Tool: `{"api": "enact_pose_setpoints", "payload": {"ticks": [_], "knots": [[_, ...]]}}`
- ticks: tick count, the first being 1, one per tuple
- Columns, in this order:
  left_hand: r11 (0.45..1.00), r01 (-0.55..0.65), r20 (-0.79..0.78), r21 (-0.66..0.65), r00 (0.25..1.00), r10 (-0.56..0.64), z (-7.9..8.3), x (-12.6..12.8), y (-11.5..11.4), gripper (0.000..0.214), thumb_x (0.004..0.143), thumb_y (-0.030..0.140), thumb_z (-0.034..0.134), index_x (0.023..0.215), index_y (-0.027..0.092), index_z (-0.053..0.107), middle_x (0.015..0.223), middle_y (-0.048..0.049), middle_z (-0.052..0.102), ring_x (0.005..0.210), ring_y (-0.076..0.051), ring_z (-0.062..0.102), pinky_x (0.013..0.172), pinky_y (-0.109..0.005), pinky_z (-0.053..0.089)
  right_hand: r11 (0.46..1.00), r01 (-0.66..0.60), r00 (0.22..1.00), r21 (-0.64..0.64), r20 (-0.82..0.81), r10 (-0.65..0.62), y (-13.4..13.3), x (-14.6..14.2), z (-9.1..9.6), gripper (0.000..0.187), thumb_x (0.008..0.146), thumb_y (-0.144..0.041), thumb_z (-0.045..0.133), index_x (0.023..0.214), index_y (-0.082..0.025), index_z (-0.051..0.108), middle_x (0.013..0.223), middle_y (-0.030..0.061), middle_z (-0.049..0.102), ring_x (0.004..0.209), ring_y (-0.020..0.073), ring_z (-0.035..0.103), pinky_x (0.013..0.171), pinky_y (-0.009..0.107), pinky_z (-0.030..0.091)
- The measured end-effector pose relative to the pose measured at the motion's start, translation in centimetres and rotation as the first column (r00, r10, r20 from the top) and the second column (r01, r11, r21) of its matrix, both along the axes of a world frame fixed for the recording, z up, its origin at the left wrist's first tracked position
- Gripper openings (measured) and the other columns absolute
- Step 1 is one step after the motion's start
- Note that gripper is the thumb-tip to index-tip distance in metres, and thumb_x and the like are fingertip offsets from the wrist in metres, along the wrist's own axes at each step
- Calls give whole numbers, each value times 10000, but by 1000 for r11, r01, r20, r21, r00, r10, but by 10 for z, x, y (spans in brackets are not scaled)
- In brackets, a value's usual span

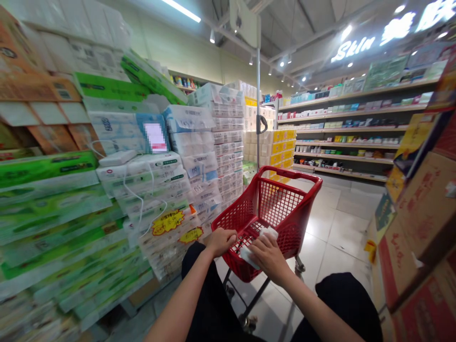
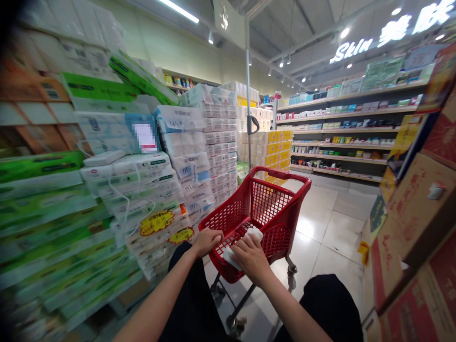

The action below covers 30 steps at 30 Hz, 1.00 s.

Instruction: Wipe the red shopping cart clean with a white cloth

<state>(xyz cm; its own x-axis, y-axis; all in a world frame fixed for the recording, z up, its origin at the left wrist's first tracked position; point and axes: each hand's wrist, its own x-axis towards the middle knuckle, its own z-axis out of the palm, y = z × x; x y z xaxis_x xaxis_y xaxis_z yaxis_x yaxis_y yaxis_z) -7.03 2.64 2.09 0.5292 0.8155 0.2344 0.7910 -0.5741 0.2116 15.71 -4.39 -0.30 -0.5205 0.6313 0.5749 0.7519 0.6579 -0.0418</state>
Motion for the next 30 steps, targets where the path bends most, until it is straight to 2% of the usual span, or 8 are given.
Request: {"api": "enact_pose_setpoints", "payload": {"ticks": [4,8,11,14,19,21,25,30], "knots": [[998,-48,31,-31,998,49,5,11,-5,448,987,330,209,813,233,609,789,28,673,773,-150,608,822,-257,377,999,-20,999,-25,27,20,5,2,4,263,941,-405,473,1168,-319,575,1064,17,640,1023,209,504,1017,419,294],[995,-89,100,-56,991,94,-1,43,-29,492,1004,457,128,963,253,574,933,-2,678,874,-179,626,735,-255,400,1000,14,1000,-17,25,-13,12,3,4,244,936,-391,487,1132,-299,600,1073,24,637,1030,214,500,1001,413,306],[992,-110,106,-65,988,116,-6,62,-43,478,975,569,189,1142,261,515,1028,-31,671,950,-211,631,746,-269,420,1000,30,999,1,34,-30,18,-1,3,212,929,-337,504,1101,-276,613,1104,31,628,1045,216,494,1017,414,298],[991,-129,91,-42,987,132,-8,67,-44,535,945,626,250,1291,256,423,1134,-60,646,1019,-239,619,789,-297,437,1000,15,999,-9,51,-14,24,2,5,231,927,-337,508,1134,-284,596,1124,26,621,1052,212,493,1007,402,314],[992,-128,28,-7,991,128,-11,69,-38,723,880,697,352,1423,225,279,1201,-114,615,1031,-283,617,798,-339,453,999,43,998,-4,46,-43,43,41,14,258,955,-405,439,1095,-273,611,1037,35,637,1042,204,513,984,394,344],[988,-151,-11,-10,988,151,-13,73,-39,702,883,682,367,1414,226,310,1131,-116,645,986,-284,634,790,-345,454,996,85,996,1,42,-85,56,65,19,305,972,-424,385,1118,-271,604,1071,39,637,1067,200,518,999,400,338],[993,-115,-87,-27,990,112,-17,78,-40,502,951,589,270,1222,262,538,969,-83,687,901,-247,657,787,-328,446,989,151,984,-12,95,-149,82,106,23,361,983,-450,325,1128,-279,608,1131,31,635,1140,195,510,1059,428,295],[998,-64,-114,10,991,65,-19,69,-37,487,971,558,224,1126,273,588,900,-51,702,828,-223,664,721,-288,442,973,230,965,34,120,-232,99,135,22,391,985,-449,281,1176,-294,586,1214,27,611,1224,203,468,1124,484,177]]}}
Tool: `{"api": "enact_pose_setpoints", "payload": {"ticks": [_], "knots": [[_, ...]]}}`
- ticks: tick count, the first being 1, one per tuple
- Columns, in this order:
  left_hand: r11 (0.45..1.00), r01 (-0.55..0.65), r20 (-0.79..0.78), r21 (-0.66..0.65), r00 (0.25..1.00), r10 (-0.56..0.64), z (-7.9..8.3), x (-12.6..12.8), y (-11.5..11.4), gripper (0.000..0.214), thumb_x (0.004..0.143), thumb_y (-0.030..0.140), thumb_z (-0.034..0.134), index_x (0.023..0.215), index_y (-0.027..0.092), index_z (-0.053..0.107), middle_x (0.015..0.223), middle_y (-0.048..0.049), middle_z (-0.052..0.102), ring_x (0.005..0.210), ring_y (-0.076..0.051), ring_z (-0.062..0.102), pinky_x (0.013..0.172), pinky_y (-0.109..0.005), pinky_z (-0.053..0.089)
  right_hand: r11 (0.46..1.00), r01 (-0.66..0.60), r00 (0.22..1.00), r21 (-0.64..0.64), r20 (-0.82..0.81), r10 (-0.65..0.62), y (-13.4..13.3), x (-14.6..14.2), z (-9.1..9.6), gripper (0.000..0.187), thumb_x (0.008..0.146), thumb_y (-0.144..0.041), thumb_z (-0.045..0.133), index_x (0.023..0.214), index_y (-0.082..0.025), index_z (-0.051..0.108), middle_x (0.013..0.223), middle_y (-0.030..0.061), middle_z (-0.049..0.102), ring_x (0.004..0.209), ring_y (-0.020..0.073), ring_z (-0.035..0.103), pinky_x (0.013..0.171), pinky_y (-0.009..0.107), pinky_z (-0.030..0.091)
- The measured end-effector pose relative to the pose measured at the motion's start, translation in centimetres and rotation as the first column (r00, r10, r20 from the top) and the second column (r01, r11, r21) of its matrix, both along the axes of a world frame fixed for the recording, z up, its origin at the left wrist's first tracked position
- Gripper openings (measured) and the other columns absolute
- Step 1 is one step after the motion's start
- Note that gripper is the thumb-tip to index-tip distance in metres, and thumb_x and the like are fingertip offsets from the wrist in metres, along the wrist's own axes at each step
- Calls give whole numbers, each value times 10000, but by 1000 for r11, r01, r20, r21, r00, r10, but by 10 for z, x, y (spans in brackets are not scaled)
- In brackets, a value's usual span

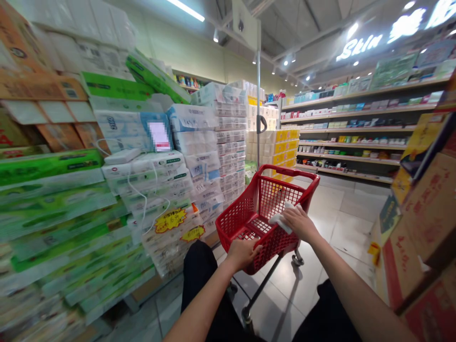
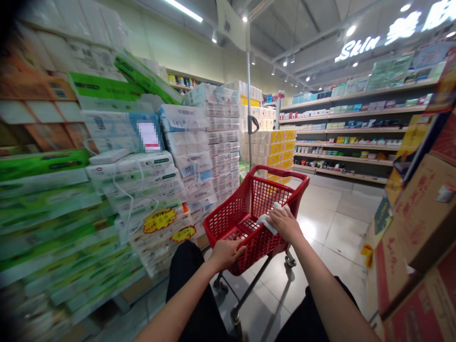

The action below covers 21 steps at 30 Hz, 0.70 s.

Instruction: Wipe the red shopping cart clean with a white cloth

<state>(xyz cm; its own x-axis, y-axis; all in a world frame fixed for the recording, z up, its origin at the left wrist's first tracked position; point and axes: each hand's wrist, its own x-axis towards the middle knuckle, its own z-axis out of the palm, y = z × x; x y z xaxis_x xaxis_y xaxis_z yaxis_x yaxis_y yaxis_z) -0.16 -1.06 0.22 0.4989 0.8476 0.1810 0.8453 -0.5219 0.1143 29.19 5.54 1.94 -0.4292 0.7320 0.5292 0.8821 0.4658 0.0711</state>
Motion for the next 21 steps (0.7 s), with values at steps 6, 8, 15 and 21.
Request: {"api": "enact_pose_setpoints", "payload": {"ticks": [6,8,15,21], "knots": [[999,48,-4,26,999,-48,4,-17,3,469,971,566,247,1076,281,605,868,-41,701,817,-218,653,708,-276,421,993,110,994,48,23,-111,1,37,5,390,979,-422,281,1220,-287,557,1264,36,583,1276,214,423,1137,500,116],[998,43,-8,43,999,-43,5,-19,5,469,967,568,265,1054,267,614,861,-49,700,814,-221,647,716,-283,413,987,149,989,65,11,-150,-2,47,4,394,976,-425,289,1244,-281,539,1274,40,576,1281,219,413,1135,491,127],[987,137,147,79,978,-147,4,-14,13,350,989,481,338,1140,277,579,1002,-21,701,888,-186,635,806,-309,365,963,233,972,138,-44,-229,-19,49,-8,375,975,-394,294,1218,-251,542,1264,63,562,1295,256,365,1130,509,142],[983,97,239,156,962,-133,-8,-3,18,243,989,348,421,1190,269,533,1153,-16,651,1011,-176,590,902,-347,323,961,230,972,152,-83,-220,-36,-9,-21,328,977,-342,326,1206,-252,544,1225,60,573,1246,247,404,1127,518,156]]}}
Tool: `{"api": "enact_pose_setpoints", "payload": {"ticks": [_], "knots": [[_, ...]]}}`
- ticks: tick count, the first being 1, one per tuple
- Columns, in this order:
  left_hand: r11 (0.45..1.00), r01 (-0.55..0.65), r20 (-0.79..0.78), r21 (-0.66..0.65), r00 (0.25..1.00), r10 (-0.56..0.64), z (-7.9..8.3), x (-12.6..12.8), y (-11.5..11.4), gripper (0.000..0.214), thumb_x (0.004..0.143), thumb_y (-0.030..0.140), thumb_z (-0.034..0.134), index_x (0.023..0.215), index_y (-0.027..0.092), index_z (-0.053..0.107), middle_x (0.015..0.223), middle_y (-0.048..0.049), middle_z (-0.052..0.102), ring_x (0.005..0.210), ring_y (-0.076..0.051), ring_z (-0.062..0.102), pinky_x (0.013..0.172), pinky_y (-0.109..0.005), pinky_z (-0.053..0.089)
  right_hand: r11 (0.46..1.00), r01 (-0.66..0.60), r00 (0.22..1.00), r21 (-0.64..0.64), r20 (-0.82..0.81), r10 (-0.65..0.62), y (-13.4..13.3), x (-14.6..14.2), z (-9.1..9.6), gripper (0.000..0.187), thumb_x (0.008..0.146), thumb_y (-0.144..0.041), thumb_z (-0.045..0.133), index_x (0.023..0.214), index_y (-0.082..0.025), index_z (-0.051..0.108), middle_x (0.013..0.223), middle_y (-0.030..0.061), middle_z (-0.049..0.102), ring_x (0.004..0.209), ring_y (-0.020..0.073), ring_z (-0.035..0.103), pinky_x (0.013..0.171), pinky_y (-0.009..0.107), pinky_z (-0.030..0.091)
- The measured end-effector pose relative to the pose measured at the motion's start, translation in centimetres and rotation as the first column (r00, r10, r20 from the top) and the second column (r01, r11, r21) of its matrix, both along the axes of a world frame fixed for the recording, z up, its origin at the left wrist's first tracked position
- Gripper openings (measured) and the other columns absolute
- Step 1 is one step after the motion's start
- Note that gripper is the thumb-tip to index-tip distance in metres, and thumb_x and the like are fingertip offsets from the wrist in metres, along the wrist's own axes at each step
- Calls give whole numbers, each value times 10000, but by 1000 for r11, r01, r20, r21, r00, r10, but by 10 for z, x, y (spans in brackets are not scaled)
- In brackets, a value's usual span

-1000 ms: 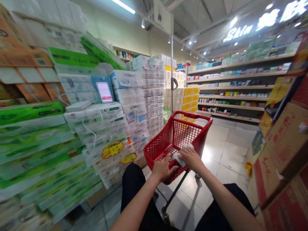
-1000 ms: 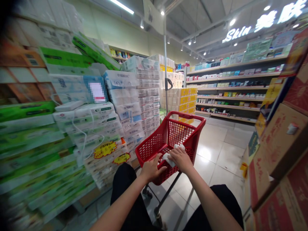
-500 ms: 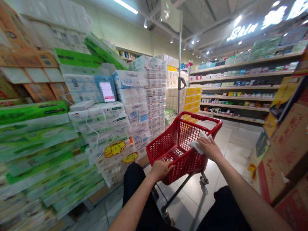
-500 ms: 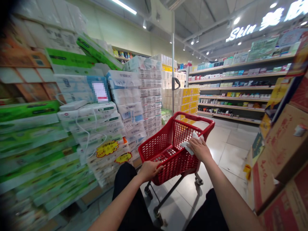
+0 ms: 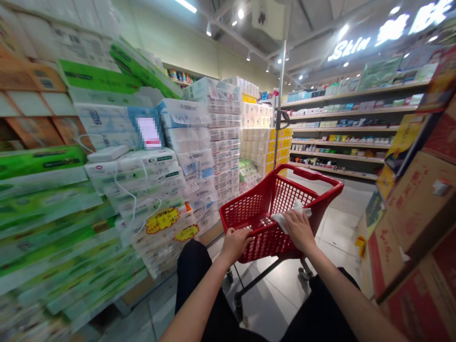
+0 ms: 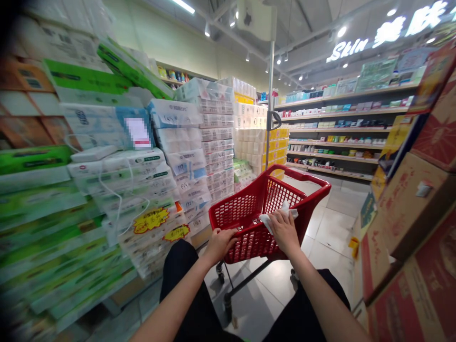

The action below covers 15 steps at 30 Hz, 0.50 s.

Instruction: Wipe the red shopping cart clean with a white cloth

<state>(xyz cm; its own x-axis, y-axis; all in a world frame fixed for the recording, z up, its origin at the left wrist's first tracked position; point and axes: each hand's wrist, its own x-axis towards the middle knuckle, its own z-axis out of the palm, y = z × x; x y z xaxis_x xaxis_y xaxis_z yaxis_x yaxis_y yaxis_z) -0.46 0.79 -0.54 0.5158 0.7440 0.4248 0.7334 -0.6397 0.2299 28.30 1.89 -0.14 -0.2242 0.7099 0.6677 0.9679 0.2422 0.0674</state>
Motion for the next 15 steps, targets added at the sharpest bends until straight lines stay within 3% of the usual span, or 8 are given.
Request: {"api": "enact_pose_setpoints", "payload": {"ticks": [4,7,11,15], "knots": [[994,-87,31,67,996,85,-8,6,3,176,976,290,446,1085,225,568,1044,-29,655,955,-188,580,902,-358,332,999,-40,999,1,-28,40,-14,-46,-7,344,980,-325,332,1272,-277,507,1264,52,559,1257,237,403,1131,500,156],[990,-104,36,93,994,101,-10,5,4,169,969,308,454,988,200,583,959,-38,639,891,-190,571,869,-347,352,997,-79,997,-2,-22,79,-20,-55,-7,357,981,-307,332,1303,-289,486,1289,42,550,1274,227,400,1133,483,165],[992,-68,45,108,997,64,-11,2,3,183,973,316,442,955,195,578,904,-30,618,847,-181,557,829,-326,362,986,-164,983,-36,81,167,-15,-24,3,346,977,-303,348,1289,-279,497,1267,36,568,1256,218,428,1126,445,201],[989,-75,35,125,997,71,-12,2,2,182,975,309,441,927,190,569,877,-24,603,833,-179,544,808,-316,359,989,-144,978,-18,150,145,-3,28,15,327,960,-287,362,1242,-246,523,1240,60,576,1242,241,438,1117,458,220]]}}
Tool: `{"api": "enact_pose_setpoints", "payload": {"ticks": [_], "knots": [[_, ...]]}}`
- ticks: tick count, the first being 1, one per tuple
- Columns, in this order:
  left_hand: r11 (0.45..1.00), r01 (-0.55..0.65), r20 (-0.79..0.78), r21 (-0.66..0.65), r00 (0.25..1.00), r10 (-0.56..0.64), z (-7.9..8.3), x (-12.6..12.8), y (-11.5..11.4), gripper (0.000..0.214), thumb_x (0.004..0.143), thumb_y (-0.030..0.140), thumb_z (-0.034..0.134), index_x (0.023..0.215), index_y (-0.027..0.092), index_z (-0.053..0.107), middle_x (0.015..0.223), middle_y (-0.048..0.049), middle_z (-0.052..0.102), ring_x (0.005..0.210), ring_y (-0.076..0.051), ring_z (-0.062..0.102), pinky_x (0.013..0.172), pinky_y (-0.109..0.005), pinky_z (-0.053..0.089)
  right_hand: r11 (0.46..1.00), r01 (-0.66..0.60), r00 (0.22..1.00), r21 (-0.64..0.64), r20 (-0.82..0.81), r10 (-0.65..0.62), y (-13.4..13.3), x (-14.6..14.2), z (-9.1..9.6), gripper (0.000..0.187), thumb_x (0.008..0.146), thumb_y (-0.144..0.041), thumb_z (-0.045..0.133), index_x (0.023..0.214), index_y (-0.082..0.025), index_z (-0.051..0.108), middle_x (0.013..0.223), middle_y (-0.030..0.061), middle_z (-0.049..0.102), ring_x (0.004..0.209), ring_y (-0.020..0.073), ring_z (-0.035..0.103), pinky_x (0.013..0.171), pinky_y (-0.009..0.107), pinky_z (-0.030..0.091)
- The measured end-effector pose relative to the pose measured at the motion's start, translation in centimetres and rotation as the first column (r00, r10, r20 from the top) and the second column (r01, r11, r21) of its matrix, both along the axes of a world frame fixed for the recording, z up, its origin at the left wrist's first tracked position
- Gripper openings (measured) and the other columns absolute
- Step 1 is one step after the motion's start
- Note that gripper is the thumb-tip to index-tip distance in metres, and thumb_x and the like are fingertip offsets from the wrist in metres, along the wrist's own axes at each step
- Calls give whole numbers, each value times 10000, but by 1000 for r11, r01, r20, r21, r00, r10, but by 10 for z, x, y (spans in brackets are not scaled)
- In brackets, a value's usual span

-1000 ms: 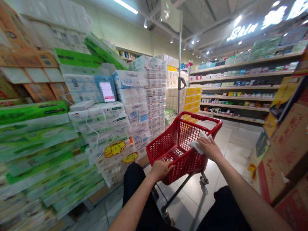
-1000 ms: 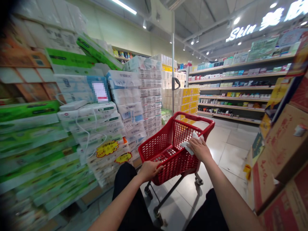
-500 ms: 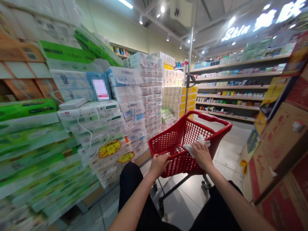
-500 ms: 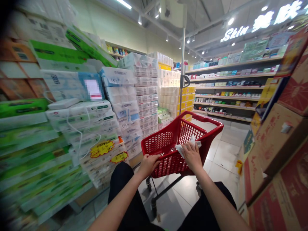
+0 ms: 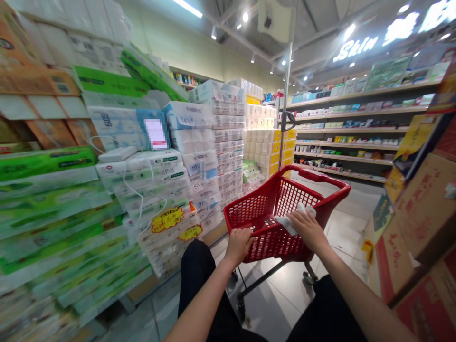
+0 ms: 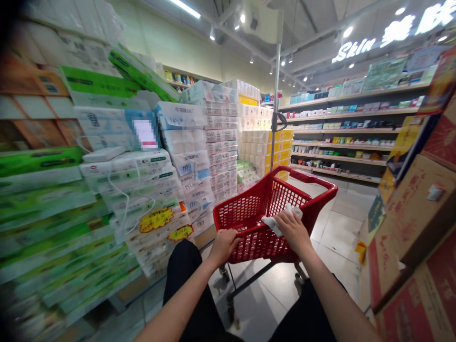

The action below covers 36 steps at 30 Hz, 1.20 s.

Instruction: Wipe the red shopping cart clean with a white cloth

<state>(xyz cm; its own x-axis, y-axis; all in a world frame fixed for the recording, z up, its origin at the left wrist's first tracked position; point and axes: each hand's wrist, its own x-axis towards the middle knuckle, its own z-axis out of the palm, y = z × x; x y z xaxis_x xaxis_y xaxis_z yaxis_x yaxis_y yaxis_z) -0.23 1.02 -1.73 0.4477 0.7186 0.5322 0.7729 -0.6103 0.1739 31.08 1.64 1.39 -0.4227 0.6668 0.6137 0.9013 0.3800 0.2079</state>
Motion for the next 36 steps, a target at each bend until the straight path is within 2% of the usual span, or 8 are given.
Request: {"api": "enact_pose_setpoints", "payload": {"ticks": [5,10,15,20,25,30,33,36], "knots": [[999,-33,-32,31,999,34,-1,1,0,172,973,316,447,949,192,564,891,-26,593,820,-183,531,778,-313,358,997,72,997,30,23,-73,7,28,7,323,912,-201,375,1190,-252,531,1202,62,582,1220,254,444,1124,506,184],[995,-81,-39,56,996,83,-1,2,-1,151,967,312,463,957,197,559,897,-22,590,829,-189,527,796,-327,363,991,136,990,10,25,-136,4,14,6,347,872,-132,380,1162,-254,527,1159,59,591,1176,260,458,1124,557,139],[992,-118,-52,45,991,120,-1,6,-2,129,954,303,488,964,197,560,920,-30,603,859,-204,538,794,-341,378,992,123,992,-23,39,-122,1,0,8,331,871,-126,398,1144,-251,537,1117,56,600,1138,262,466,1120,561,131],[992,-116,-8,43,993,116,-5,10,0,239,940,292,517,1164,210,502,1045,-47,619,913,-212,555,829,-355,402,997,72,997,-34,21,-72,-2,-31,2,314,872,-120,429,1134,-246,546,1078,48,611,1089,242,481,1116,516,158],[989,-137,39,52,990,135,-12,13,3,445,934,249,512,1343,196,345,1170,-87,597,963,-231,564,866,-395,415,998,-14,1000,-62,-13,13,-7,-82,-6,259,903,-165,457,1128,-253,550,1041,36,616,1037,222,494,1099,472,198],[990,-131,59,53,990,128,-19,17,2,538,909,76,408,1409,191,245,1192,-99,588,1004,-225,565,901,-419,410,990,-110,994,-83,-32,108,-11,-125,-13,177,913,-200,489,1063,-251,570,976,28,624,977,207,512,1078,437,239],[992,-121,78,42,990,118,-20,18,-1,567,896,53,391,1419,193,222,1171,-95,595,1008,-221,568,917,-425,407,983,-159,987,-91,-46,155,-14,-127,-13,201,916,-200,489,1091,-258,570,989,33,628,996,209,517,1072,435,251],[997,-75,96,10,993,74,-17,18,-5,552,917,166,469,1413,196,228,1119,-91,611,969,-228,584,894,-420,424,968,-223,975,-115,-45,219,-14,-110,-8,219,917,-232,501,1121,-266,571,1021,37,632,1007,205,524,1013,399,324]]}}
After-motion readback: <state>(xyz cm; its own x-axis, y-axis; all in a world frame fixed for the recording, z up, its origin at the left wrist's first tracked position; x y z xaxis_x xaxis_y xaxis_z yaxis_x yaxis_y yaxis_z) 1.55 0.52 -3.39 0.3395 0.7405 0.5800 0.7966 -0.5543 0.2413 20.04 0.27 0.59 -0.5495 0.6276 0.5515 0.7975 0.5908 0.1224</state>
